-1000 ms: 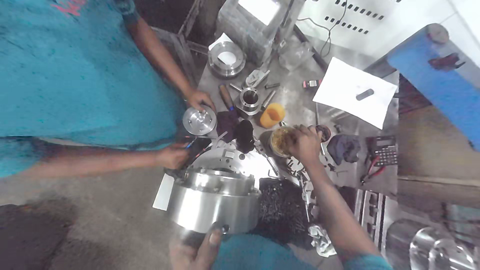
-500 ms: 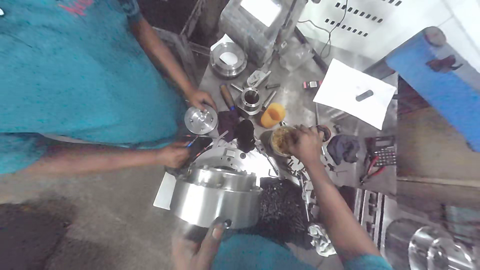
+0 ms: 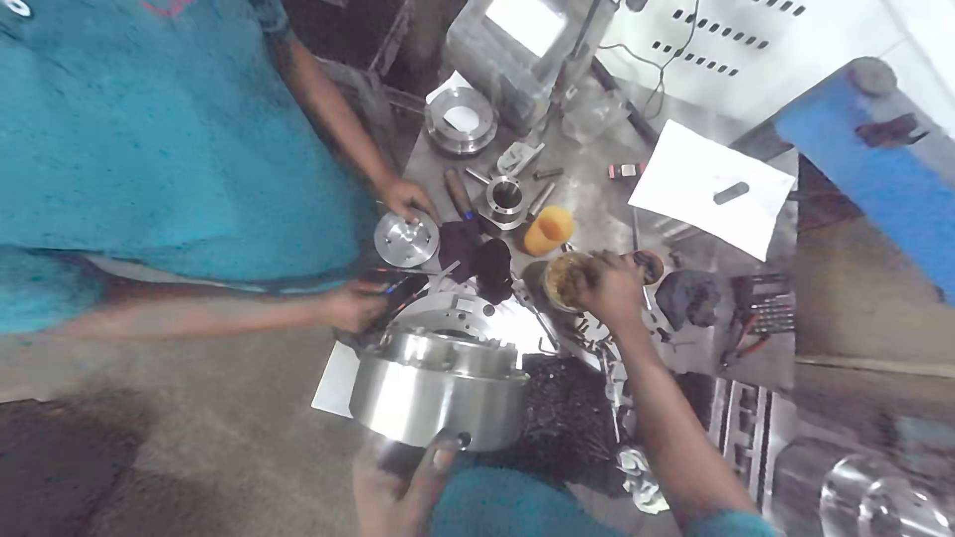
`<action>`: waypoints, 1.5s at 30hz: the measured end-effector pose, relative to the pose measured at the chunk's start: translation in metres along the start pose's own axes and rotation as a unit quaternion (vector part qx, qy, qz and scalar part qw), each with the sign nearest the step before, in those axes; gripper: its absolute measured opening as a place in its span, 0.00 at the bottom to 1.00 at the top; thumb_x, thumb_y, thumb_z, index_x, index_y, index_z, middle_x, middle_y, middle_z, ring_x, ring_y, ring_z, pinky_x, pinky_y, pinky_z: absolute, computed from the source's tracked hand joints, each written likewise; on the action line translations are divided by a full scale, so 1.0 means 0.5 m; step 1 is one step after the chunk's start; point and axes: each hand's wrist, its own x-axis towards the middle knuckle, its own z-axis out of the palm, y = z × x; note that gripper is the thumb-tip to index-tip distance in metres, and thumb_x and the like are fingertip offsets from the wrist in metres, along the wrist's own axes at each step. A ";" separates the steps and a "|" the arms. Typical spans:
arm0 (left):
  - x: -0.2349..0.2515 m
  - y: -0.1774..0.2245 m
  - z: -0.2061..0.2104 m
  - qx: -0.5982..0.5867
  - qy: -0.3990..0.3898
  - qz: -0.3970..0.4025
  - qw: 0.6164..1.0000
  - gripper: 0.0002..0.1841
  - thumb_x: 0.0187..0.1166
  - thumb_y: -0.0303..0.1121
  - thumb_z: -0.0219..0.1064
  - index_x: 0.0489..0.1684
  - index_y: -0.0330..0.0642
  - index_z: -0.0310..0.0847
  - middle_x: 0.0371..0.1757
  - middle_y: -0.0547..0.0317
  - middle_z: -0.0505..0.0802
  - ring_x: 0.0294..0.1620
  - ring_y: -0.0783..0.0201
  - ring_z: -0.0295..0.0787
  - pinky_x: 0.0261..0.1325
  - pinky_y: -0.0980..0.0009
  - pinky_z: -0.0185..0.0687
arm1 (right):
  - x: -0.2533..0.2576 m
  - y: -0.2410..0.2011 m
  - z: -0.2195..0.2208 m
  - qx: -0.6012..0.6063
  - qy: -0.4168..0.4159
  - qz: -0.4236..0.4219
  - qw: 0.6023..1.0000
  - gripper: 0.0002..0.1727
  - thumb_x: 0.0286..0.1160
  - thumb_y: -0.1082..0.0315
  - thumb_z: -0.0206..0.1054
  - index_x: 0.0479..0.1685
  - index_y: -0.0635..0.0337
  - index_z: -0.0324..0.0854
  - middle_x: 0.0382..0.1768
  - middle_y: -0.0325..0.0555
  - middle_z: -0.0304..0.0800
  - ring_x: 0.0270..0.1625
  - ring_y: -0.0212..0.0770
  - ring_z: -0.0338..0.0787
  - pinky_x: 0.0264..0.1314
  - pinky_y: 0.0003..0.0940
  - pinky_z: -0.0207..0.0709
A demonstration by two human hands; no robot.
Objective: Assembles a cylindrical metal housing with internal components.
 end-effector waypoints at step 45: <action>0.020 -0.023 -0.052 -0.143 -0.134 -0.063 0.979 0.14 0.76 0.44 0.75 0.36 0.41 0.94 0.29 0.53 0.96 0.26 0.64 0.93 0.34 0.69 0.92 | -0.265 -0.414 -0.344 0.313 0.055 -0.206 0.926 0.07 0.73 0.66 0.69 0.42 0.57 0.90 0.41 0.41 0.94 0.45 0.28 0.90 0.49 0.22 0.85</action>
